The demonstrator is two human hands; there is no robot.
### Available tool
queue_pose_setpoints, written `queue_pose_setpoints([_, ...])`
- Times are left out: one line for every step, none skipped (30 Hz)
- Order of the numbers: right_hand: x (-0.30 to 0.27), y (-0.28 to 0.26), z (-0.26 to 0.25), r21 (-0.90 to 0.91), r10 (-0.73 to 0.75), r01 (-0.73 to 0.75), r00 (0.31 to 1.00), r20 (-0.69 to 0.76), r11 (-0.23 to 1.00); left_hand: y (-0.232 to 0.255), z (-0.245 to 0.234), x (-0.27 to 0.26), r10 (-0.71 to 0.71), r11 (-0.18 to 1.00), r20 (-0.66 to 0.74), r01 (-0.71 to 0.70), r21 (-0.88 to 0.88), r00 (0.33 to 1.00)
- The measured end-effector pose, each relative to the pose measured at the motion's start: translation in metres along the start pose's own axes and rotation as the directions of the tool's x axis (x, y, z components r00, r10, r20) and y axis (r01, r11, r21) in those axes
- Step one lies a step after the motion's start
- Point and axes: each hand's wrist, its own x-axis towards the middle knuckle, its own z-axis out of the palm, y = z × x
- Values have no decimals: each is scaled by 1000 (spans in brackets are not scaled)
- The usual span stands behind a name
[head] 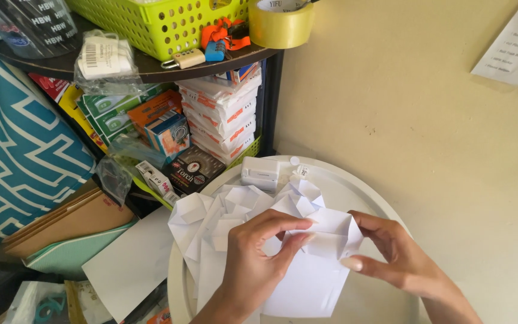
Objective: Folding white paper into origami shirt shapes on a circular tray in a workspace.
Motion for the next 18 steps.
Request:
queue_pose_setpoints([3, 3, -1, 0, 4, -4, 1000, 0, 1000, -1, 1, 0, -3, 1000, 1, 3, -2, 1000])
queue_pose_setpoints([5, 6, -3, -25, 5, -7, 997, -73, 1000, -2, 1, 0, -20, 1000, 42, 21, -6, 999])
queue_pose_setpoints([7, 9, -4, -50, 5, -13, 989, -146, 999, -3, 2, -1, -38, 999, 85, 39, -9, 996])
queue_pose_setpoints([11, 9, 1, -48, 10, -17, 989, -147, 999, -4, 4, -2, -42, 999, 87, 43, -11, 995])
queue_pose_setpoints([14, 8, 5, -67, 37, -51, 982, -187, 996, -5, 6, -2, -150, 988, 144, 153, -9, 978])
queue_pose_setpoints([18, 7, 9, -85, 64, -85, 972, -227, 993, -6, 8, -3, -254, 966, 201, 259, -1, 946])
queue_pose_setpoints([18, 7, 11, -85, 64, -86, 971, -229, 993, -5, 8, -3, -253, 966, 203, 259, -2, 946])
queue_pose_setpoints([18, 7, 14, -60, 23, -39, 969, -247, 997, -4, 7, -3, -306, 948, 202, 316, -19, 930])
queue_pose_setpoints([19, 7, 16, -36, -19, 10, 965, -262, 999, -4, 7, -3, -359, 927, 198, 372, -35, 912])
queue_pose_setpoints([18, 10, 16, -37, -20, 10, 965, -261, 999, 0, 5, -1, -359, 928, 197, 372, -35, 912])
queue_pose_setpoints([18, 12, 15, -7, -19, 18, 959, -283, 1000, 3, 3, 1, -366, 923, 194, 381, -46, 910])
queue_pose_setpoints([17, 15, 14, 22, -18, 27, 952, -305, 999, 6, 1, 3, -374, 919, 192, 390, -57, 908])
queue_pose_setpoints([16, 15, 15, 23, -18, 26, 952, -305, 999, 2, 1, 0, -375, 918, 192, 391, -57, 907])
queue_pose_setpoints([16, 15, 16, 5, -56, 60, 950, -306, 998, -4, 1, -2, -357, 922, 202, 379, -81, 912])
queue_pose_setpoints([15, 16, 17, -14, -93, 93, 947, -308, 996, -9, 1, -4, -339, 924, 214, 367, -107, 916])
queue_pose_setpoints([15, 16, 18, -14, -91, 91, 947, -309, 996, -8, 2, -4, -339, 924, 215, 368, -108, 916])
queue_pose_setpoints([15, 17, 19, -26, -86, 82, 945, -317, 996, -7, 3, -4, -291, 947, 186, 310, -84, 938])
queue_pose_setpoints([14, 18, 19, -38, -81, 72, 942, -324, 997, -6, 4, -5, -240, 966, 159, 252, -58, 958])
